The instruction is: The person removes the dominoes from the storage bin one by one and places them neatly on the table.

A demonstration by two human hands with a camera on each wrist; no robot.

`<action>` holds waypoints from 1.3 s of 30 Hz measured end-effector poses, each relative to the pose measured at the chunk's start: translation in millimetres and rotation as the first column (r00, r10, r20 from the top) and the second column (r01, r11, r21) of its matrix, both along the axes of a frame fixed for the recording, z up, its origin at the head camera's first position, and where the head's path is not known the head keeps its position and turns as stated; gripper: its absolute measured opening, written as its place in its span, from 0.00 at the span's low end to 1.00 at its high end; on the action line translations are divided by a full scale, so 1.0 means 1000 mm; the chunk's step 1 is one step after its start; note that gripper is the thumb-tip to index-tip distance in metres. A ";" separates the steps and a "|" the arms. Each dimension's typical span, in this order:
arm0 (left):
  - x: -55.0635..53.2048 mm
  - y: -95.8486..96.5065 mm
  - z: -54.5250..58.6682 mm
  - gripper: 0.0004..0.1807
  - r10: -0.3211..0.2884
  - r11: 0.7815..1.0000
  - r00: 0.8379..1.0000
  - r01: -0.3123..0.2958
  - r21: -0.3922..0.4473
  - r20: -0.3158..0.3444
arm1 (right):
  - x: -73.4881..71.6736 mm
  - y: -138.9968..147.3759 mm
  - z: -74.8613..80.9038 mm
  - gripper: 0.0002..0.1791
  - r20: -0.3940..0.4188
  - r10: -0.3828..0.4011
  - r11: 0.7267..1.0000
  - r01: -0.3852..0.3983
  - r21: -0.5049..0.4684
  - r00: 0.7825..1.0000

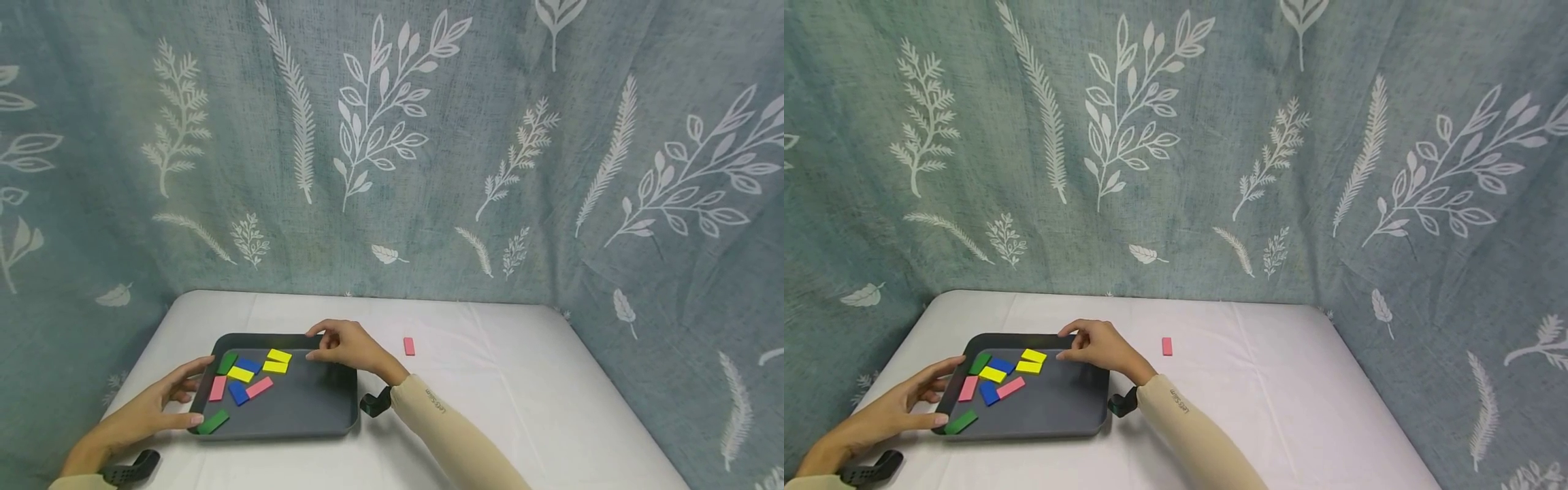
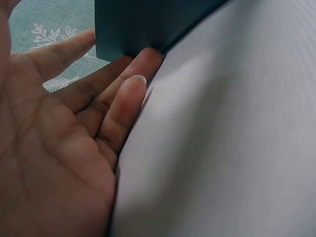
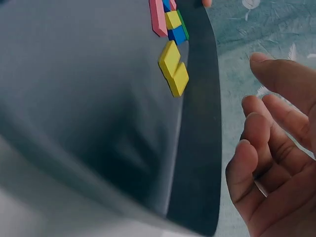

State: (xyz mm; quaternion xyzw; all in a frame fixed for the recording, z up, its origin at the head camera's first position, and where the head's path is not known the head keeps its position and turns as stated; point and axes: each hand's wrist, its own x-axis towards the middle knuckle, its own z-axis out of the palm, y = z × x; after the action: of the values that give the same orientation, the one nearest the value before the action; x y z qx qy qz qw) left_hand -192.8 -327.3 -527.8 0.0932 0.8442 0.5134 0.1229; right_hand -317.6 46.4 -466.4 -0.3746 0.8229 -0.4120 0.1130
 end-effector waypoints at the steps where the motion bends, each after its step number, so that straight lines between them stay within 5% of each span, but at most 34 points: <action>1: 0.000 0.000 0.000 0.52 0.001 1.000 1.000 -0.001 0.001 0.002 | 0.000 -0.003 -0.001 0.25 0.003 0.003 1.000 -0.003 0.005 1.000; 29: 0.002 0.003 -0.003 0.55 0.017 0.999 1.000 -0.016 -0.029 0.020 | 0.003 -0.055 -0.022 0.24 -0.021 0.023 0.980 -0.019 0.200 1.000; 39: 0.001 0.002 0.000 0.54 0.010 1.000 1.000 -0.010 -0.024 -0.006 | -0.003 -0.059 -0.036 0.25 -0.034 -0.054 0.961 0.061 0.271 0.998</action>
State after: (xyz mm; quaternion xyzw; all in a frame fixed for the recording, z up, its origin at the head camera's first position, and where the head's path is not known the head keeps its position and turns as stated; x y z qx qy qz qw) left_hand -191.5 -325.0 -528.1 0.0890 0.8511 0.5036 0.1190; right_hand -320.5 -12.5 -502.5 -0.3365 0.8837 -0.2934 0.1407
